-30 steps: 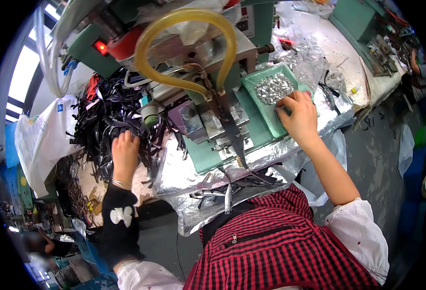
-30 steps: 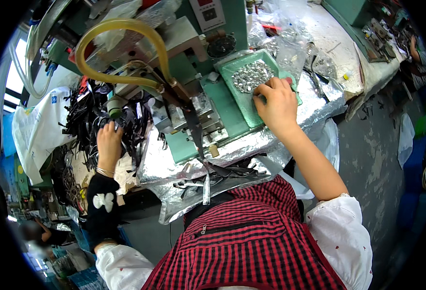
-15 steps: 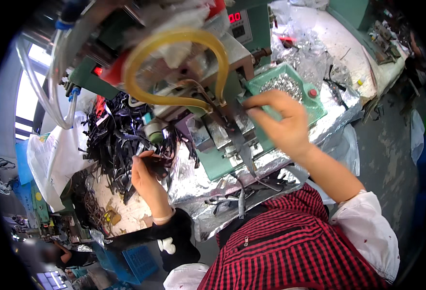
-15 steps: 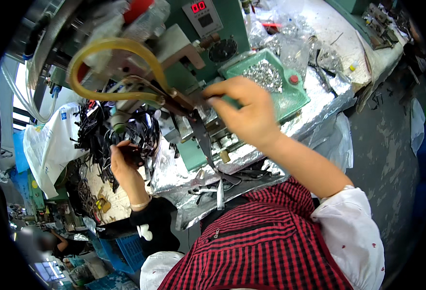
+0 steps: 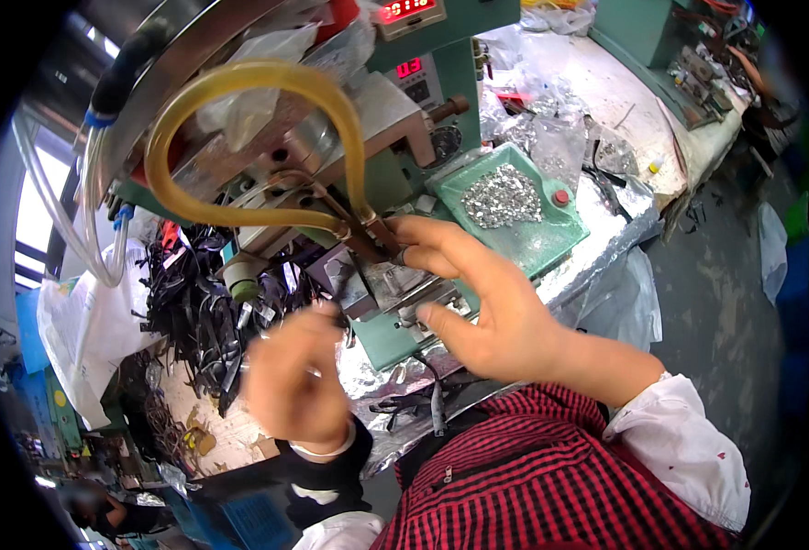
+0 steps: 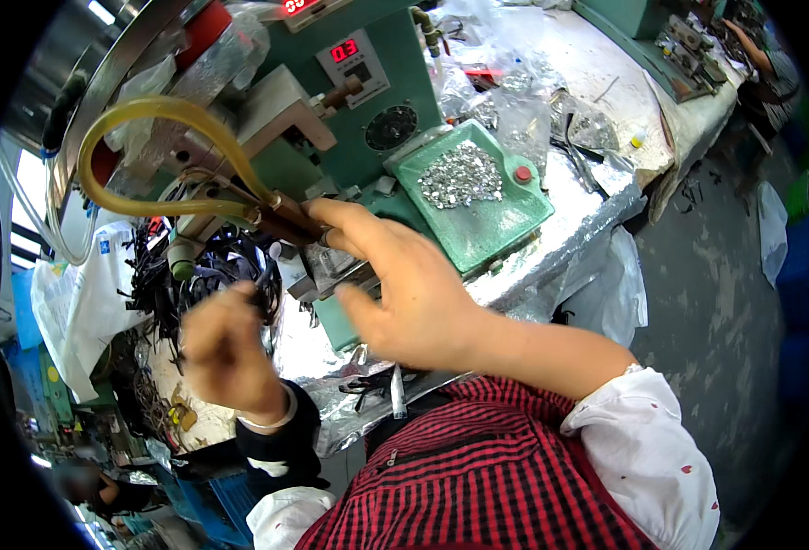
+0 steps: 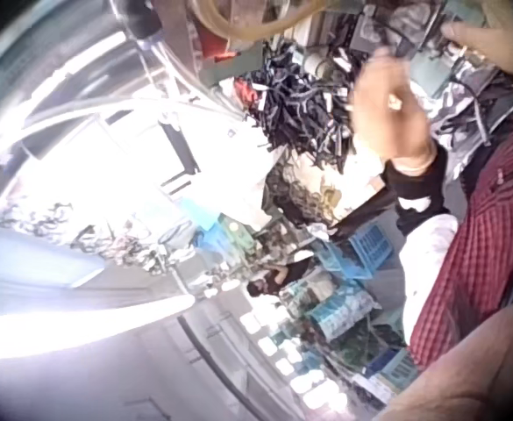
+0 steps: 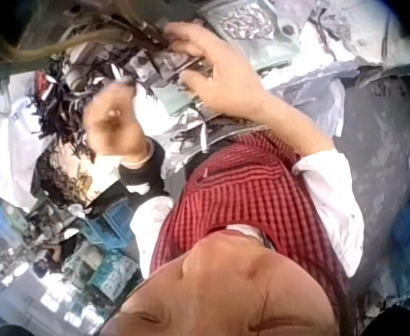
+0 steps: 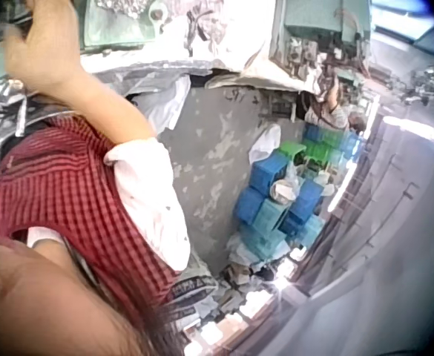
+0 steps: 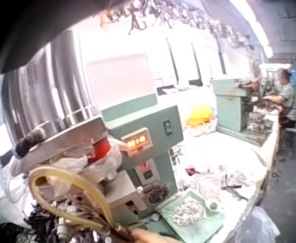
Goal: The person repeatedly picks small metal pins from a green tray and inserts them into black plastic strips using a press machine. The assembled pieces are placed on the work surface. The process is continuous and repetitive throughout the clip.
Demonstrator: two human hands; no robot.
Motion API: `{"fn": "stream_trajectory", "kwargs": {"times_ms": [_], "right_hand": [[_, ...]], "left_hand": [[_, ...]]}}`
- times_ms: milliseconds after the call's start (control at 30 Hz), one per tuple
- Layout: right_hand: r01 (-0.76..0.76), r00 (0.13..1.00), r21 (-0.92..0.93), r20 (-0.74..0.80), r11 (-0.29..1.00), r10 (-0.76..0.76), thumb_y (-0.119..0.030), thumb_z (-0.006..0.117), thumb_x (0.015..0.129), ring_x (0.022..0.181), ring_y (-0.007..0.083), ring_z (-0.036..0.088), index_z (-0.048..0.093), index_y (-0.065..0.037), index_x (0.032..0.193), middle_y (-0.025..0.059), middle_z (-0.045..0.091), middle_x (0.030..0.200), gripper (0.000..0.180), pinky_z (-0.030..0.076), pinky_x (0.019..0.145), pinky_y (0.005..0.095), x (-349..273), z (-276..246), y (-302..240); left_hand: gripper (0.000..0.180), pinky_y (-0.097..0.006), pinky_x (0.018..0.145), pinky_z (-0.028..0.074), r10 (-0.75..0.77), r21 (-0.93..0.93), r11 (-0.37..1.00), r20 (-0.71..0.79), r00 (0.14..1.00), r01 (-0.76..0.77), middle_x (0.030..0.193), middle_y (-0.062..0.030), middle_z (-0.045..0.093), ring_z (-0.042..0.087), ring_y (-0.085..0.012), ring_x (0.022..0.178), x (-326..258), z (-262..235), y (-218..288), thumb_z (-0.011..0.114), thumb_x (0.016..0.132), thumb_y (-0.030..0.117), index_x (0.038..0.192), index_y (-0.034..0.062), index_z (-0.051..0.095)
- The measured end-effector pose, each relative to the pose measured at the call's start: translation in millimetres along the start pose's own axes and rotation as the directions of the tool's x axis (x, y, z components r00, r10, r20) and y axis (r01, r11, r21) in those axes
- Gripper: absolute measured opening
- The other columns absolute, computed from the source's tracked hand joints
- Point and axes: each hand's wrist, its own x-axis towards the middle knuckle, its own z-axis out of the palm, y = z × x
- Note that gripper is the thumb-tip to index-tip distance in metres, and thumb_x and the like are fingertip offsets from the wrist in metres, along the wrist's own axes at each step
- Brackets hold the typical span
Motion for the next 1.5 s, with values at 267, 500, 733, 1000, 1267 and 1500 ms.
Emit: {"fn": "stream_trajectory", "kwargs": {"times_ms": [267, 500, 733, 1000, 1267, 1500], "right_hand": [[0.154, 0.985, -0.708, 0.056, 0.69, -0.162, 0.004, 0.054, 0.084, 0.099, 0.0386, 0.067, 0.072, -0.005, 0.11, 0.0176, 0.072, 0.1, 0.033, 0.054, 0.087, 0.0437, -25.4, -84.4, 111.0], [-0.096, 0.948, -0.573, -0.303, 0.814, -0.101, 0.0, 0.058, 0.086, 0.096, 0.0338, 0.068, 0.071, -0.005, 0.105, 0.0133, 0.073, 0.103, 0.024, 0.053, 0.086, 0.0415, 5.7, -117.8, 116.4], [-0.104, 0.976, -0.86, -0.184, 0.499, -0.114, -0.011, 0.076, 0.073, 0.092, 0.0333, 0.064, 0.071, -0.007, 0.087, 0.0103, 0.065, 0.089, 0.016, 0.051, 0.086, 0.0436, -19.7, -94.8, 129.1], [-0.035, 0.961, -0.764, -0.201, 0.644, -0.187, -0.001, 0.068, 0.088, 0.088, 0.0263, 0.069, 0.068, -0.002, 0.107, 0.0128, 0.07, 0.094, 0.019, 0.053, 0.081, 0.0353, -28.2, -94.3, 135.6], [0.037, 0.957, -0.738, -0.169, 0.674, -0.237, -0.002, 0.068, 0.09, 0.092, 0.0279, 0.067, 0.073, -0.004, 0.104, 0.0102, 0.071, 0.097, 0.016, 0.05, 0.085, 0.036, 4.1, -69.5, 116.9], [-0.099, 0.928, -0.704, -0.32, 0.703, -0.19, 0.0, 0.068, 0.088, 0.086, 0.0224, 0.068, 0.072, -0.002, 0.102, 0.0093, 0.071, 0.094, 0.015, 0.051, 0.082, 0.0323, -39.0, -97.9, 123.9]], "left_hand": [[0.033, -0.028, 0.048, 0.042, 0.318, 0.177, 0.908, 0.295, 0.901, -0.379, 0.1, -0.0145, 0.076, 0.06, -0.0183, 0.056, -38.3, 43.8, 1.2, 0.084, 0.073, 0.001, 0.103, 0.0064, 0.073], [0.03, -0.027, 0.045, 0.04, 0.326, 0.14, 0.916, 0.292, 0.899, -0.377, 0.096, -0.0147, 0.076, 0.06, -0.0181, 0.055, -31.9, 44.6, 0.5, 0.085, 0.07, 0.0, 0.097, 0.006, 0.074], [0.031, -0.028, 0.05, 0.047, 0.209, 0.106, 0.964, 0.274, 0.939, -0.245, 0.101, -0.0169, 0.076, 0.067, -0.0198, 0.064, -41.4, 44.3, 2.2, 0.082, 0.073, 0.0, 0.103, 0.0032, 0.074], [0.021, -0.032, 0.073, 0.057, -0.153, 0.483, 0.875, 0.227, 0.962, 0.025, 0.106, -0.0155, 0.075, 0.072, -0.0249, 0.082, -67.5, -62.5, 48.5, 0.073, 0.078, -0.006, 0.098, 0.0006, 0.073], [0.013, -0.042, 0.082, 0.051, -0.642, 0.906, 0.38, 0.112, 0.759, 0.188, 0.093, -0.0129, 0.065, 0.064, -0.0334, 0.088, -92.4, -103.3, -48.1, 0.078, 0.079, 0.011, 0.085, 0.0025, 0.07], [0.019, -0.048, 0.073, 0.053, -0.791, 0.969, 0.162, 0.013, 0.612, 0.188, 0.089, -0.0163, 0.066, 0.066, -0.0385, 0.087, -161.0, -97.7, -109.4, 0.074, 0.077, 0.019, 0.086, 0.0039, 0.066]]}}
